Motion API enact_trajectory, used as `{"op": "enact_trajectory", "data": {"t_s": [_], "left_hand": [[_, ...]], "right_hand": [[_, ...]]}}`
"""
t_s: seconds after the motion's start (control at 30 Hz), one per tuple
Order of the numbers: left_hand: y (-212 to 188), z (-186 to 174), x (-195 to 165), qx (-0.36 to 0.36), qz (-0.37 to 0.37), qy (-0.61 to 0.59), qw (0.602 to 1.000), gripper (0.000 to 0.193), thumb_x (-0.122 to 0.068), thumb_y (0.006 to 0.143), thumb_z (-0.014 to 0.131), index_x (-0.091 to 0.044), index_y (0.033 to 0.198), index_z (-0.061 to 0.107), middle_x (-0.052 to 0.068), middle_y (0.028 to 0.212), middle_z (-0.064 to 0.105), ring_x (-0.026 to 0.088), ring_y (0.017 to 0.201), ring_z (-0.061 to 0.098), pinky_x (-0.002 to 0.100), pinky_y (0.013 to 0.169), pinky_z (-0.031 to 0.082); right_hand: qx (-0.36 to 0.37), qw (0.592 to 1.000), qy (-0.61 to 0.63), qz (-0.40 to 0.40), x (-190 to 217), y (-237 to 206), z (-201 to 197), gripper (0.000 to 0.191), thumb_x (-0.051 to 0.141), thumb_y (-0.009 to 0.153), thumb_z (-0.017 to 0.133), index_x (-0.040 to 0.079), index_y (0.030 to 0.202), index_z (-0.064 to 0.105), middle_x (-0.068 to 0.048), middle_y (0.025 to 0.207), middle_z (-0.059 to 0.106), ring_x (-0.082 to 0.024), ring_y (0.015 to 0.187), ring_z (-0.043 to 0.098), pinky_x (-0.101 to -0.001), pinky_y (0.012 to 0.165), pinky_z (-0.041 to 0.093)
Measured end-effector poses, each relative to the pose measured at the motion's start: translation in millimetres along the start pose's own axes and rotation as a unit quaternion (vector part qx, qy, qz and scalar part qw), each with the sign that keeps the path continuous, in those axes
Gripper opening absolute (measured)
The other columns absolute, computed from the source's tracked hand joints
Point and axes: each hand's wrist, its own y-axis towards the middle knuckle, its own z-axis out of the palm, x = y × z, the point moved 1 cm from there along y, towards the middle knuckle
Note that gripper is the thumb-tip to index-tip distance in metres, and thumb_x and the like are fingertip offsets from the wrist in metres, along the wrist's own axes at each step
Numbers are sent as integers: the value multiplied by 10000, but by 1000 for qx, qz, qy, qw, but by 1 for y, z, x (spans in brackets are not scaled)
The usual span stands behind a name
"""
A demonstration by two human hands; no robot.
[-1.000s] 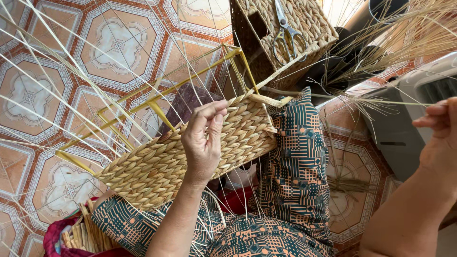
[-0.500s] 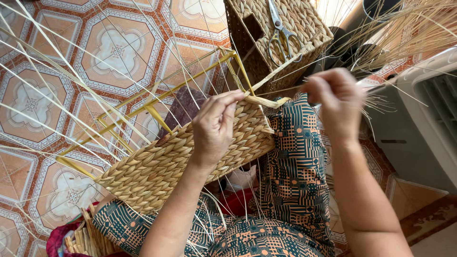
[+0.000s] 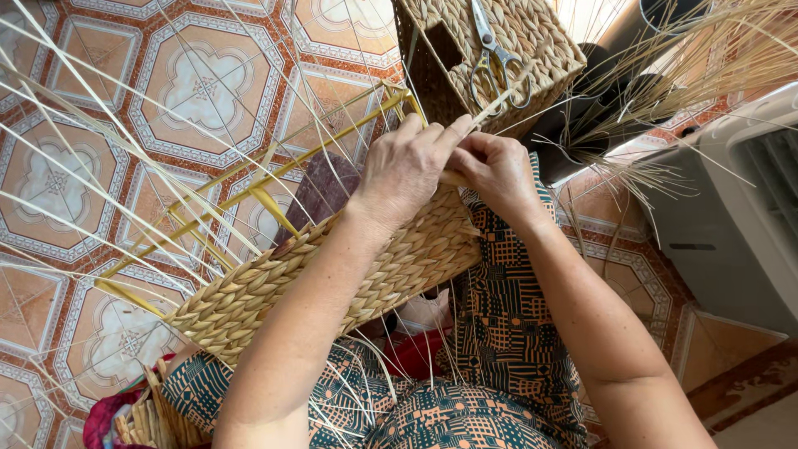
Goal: The person weaves a basket using dried palm leaves, interlacing them through a metal frame. They repeatedly pull and tighten the leaves to form a tight weave pattern.
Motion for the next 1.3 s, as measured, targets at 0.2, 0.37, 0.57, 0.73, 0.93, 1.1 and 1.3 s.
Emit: {"op": "enact_trajectory", "data": {"t_s": [0.2,0.37,0.57,0.73,0.93,1.1,1.3], "left_hand": [[-5,-9,1,-13,-8,-19,1000,533,-92,923,722,-90,1433,568,57,966,722,192,856,670,333,669,614],[-8,-10,-6,-51,-43,-40,997,609,-280,743,796,-71,1295,651,49,941,724,208,852,659,354,680,615],[-10,6,-4,19,-155,-151,976,227,-364,969,726,-157,884,764,-34,892,734,154,835,650,310,640,606],[-21,-4,-9,-165,-86,-143,972,237,-367,1037,637,-156,982,731,7,997,724,148,945,666,314,786,639],[-28,-16,-12,-169,-117,-98,974,242,-380,1048,608,-184,986,736,-31,932,753,167,901,675,332,715,615],[-27,-9,-11,-112,-123,-134,977,179,-350,1020,636,-209,1000,744,-53,800,735,147,778,648,288,578,585],[-32,-7,-13,-64,-140,-79,985,139,-248,1001,630,-130,1075,626,64,813,726,185,713,645,288,483,570]], "right_hand": [[13,993,-55,-100,8,5,-15,284,121,908,759,80,1186,711,-72,889,711,-168,750,679,-317,686,550],[-40,956,-141,-253,18,-7,-28,147,127,943,790,115,1085,753,-63,1003,738,-219,901,706,-336,795,581],[49,981,95,-159,20,-34,-47,197,134,986,724,81,1175,714,-81,1180,745,-159,1032,724,-322,906,607],[184,981,-31,-54,11,-10,-39,312,178,853,771,83,1148,739,-83,936,782,-144,837,740,-339,765,592],[105,931,-182,-298,3,27,-42,91,192,918,790,135,984,816,-32,820,764,-168,724,675,-396,769,562],[181,967,-119,-133,-1,50,-10,131,220,895,771,155,1006,797,-15,879,745,-153,770,668,-361,722,568],[-43,929,-183,-319,-2,31,3,201,166,791,832,84,962,768,-89,874,713,-252,868,665,-413,783,536]]}}
